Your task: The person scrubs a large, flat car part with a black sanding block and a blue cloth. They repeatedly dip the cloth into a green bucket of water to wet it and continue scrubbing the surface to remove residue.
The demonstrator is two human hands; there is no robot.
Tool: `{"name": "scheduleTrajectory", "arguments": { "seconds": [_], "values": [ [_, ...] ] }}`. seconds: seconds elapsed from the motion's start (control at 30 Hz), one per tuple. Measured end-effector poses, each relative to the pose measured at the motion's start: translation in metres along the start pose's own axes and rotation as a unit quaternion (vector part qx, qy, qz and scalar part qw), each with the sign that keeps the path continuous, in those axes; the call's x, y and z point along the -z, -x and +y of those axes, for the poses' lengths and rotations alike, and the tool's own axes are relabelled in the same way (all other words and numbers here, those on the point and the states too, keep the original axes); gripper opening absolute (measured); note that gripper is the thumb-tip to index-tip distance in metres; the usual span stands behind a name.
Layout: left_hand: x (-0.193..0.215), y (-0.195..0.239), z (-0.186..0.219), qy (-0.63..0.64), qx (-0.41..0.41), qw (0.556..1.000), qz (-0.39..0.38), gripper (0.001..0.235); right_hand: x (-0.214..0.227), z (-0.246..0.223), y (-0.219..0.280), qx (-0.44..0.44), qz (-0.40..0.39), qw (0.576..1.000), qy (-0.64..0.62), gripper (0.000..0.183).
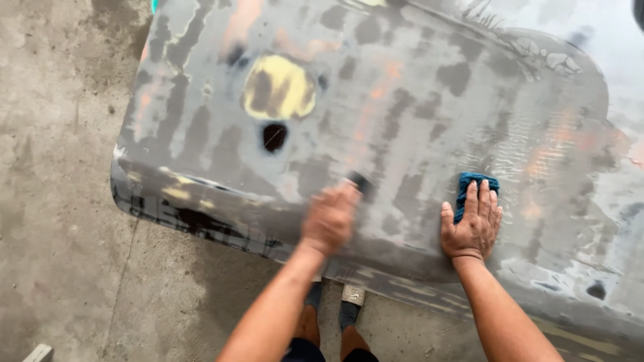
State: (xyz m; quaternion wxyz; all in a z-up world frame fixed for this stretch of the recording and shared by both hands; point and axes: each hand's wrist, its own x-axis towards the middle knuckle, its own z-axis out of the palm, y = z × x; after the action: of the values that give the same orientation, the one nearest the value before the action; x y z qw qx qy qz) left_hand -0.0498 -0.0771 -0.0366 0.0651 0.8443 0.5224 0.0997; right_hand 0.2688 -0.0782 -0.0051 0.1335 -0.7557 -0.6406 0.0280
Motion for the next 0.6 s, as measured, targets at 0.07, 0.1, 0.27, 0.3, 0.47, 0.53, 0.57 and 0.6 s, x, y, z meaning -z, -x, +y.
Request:
{"name": "scheduleTrajectory", "arguments": {
  "seconds": [0.07, 0.1, 0.27, 0.3, 0.47, 0.53, 0.57, 0.6],
  "values": [
    [0.044, -0.014, -0.021, 0.031, 0.154, 0.984, 0.087, 0.035, 0.0, -0.002, -0.001, -0.005, 0.005, 1.0, -0.002, 0.075],
    [0.066, -0.021, -0.032, 0.061, 0.306, 0.935, 0.171, 0.044, 0.0, -0.004, -0.002, -0.006, 0.007, 1.0, -0.005, 0.075],
    [0.009, -0.017, 0.053, 0.05, 0.09, 0.991, 0.085, 0.042, 0.003, -0.004, -0.002, -0.011, -0.001, 1.0, -0.001, 0.076],
    [0.0, -0.013, 0.081, 0.083, -0.044, 0.995, 0.014, 0.042, 0.003, -0.004, -0.003, -0.008, 0.0, 1.0, -0.002, 0.076],
    [0.015, -0.025, 0.035, 0.115, -0.171, 0.978, 0.02, 0.038, 0.0, -0.003, -0.002, -0.008, 0.002, 1.0, -0.001, 0.076],
    [0.02, -0.037, -0.008, 0.027, -0.07, 0.994, 0.085, 0.042, 0.001, -0.002, -0.002, -0.012, 0.002, 1.0, 0.006, 0.075],
    [0.03, -0.042, -0.023, 0.035, 0.065, 0.988, 0.138, 0.039, 0.002, -0.002, 0.0, -0.011, 0.001, 1.0, 0.001, 0.076],
    [0.04, -0.05, -0.04, 0.04, 0.199, 0.96, 0.191, 0.037, 0.002, -0.005, -0.003, -0.009, 0.002, 1.0, -0.005, 0.076]
  ]
}}
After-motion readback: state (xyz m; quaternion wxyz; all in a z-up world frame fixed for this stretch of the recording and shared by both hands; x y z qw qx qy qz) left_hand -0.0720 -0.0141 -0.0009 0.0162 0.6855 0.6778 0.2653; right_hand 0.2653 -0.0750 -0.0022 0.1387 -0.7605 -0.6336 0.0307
